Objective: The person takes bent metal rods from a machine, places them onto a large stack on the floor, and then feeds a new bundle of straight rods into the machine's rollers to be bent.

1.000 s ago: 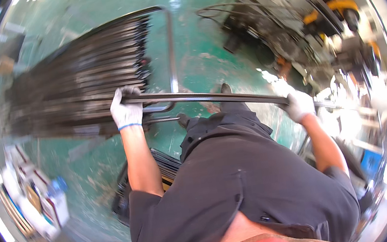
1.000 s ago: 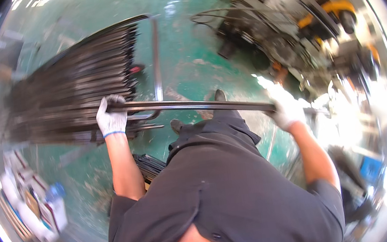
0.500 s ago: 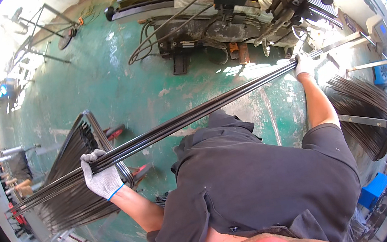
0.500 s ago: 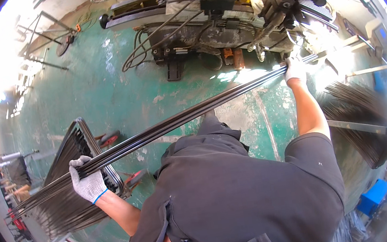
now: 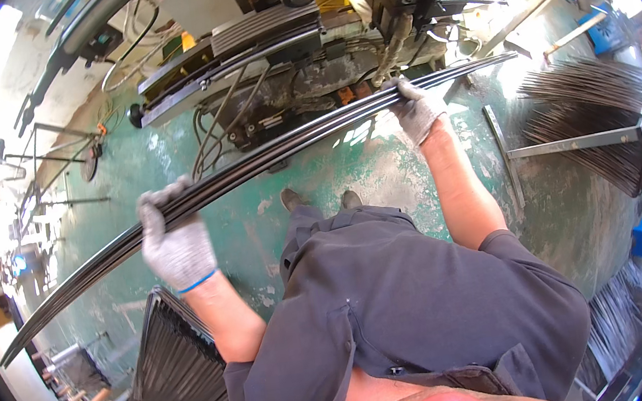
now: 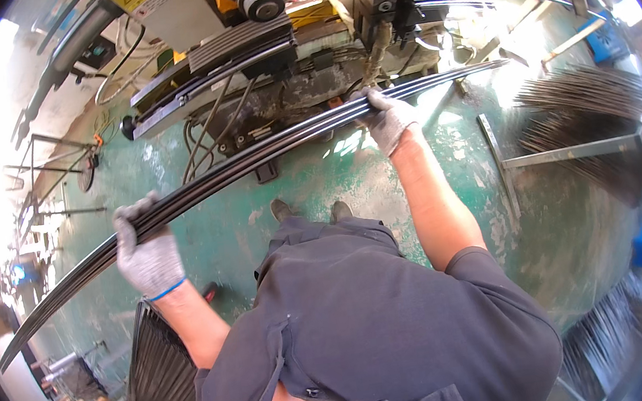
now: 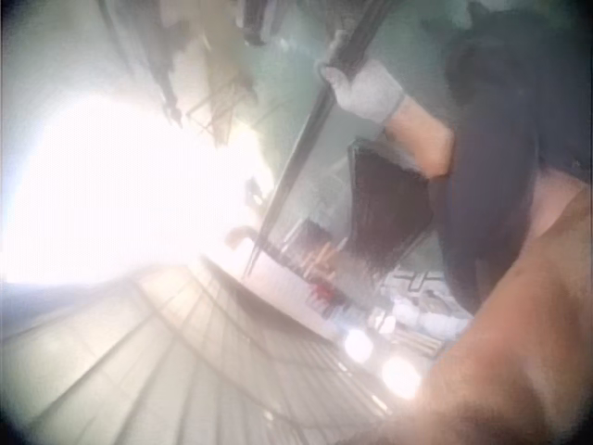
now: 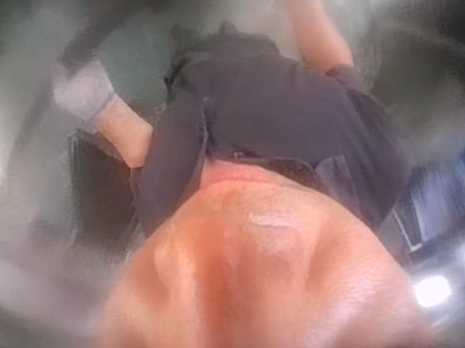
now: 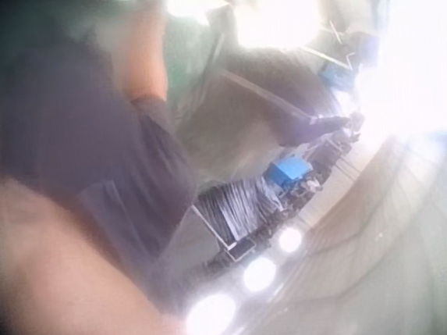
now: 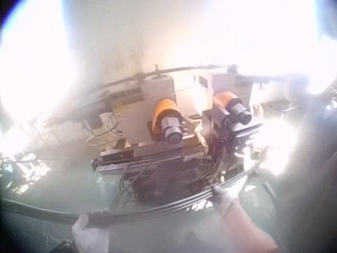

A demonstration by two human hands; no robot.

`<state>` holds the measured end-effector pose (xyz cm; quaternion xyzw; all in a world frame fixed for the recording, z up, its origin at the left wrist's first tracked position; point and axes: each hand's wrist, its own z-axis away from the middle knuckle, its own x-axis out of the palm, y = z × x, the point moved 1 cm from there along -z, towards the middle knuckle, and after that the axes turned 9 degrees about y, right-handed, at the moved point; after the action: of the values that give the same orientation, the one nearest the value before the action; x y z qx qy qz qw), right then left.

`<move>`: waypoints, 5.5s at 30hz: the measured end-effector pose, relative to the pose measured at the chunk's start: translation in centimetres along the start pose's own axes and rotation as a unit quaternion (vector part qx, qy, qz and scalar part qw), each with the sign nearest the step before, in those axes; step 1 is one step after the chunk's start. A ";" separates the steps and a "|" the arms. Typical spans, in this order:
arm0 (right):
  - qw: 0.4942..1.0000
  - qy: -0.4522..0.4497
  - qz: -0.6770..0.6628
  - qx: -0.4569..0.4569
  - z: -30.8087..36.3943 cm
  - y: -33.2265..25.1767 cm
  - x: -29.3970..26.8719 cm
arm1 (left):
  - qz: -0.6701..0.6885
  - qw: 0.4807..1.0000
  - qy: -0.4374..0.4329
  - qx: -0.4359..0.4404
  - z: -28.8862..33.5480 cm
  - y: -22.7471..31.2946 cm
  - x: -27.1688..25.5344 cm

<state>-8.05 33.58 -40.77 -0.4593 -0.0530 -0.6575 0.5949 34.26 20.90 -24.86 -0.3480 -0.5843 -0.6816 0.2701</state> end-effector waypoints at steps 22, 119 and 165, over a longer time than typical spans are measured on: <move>0.968 0.131 0.016 -0.213 -11.7 -0.8 17.0 | 0.060 0.981 0.032 -0.184 -27.1 -0.5 -11.5; 0.788 0.474 0.385 0.078 -9.2 30.3 -4.8 | -0.050 0.936 0.334 0.100 -53.9 39.6 -50.9; 0.755 0.173 0.631 0.046 -30.5 2.9 -9.6 | -0.207 0.887 0.282 -0.302 -31.3 -25.0 -22.9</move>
<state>-23.37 20.99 -66.00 -0.2393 0.3224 -0.1981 0.8942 23.94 -6.56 -60.52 -0.0769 -0.3079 -0.9350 0.1584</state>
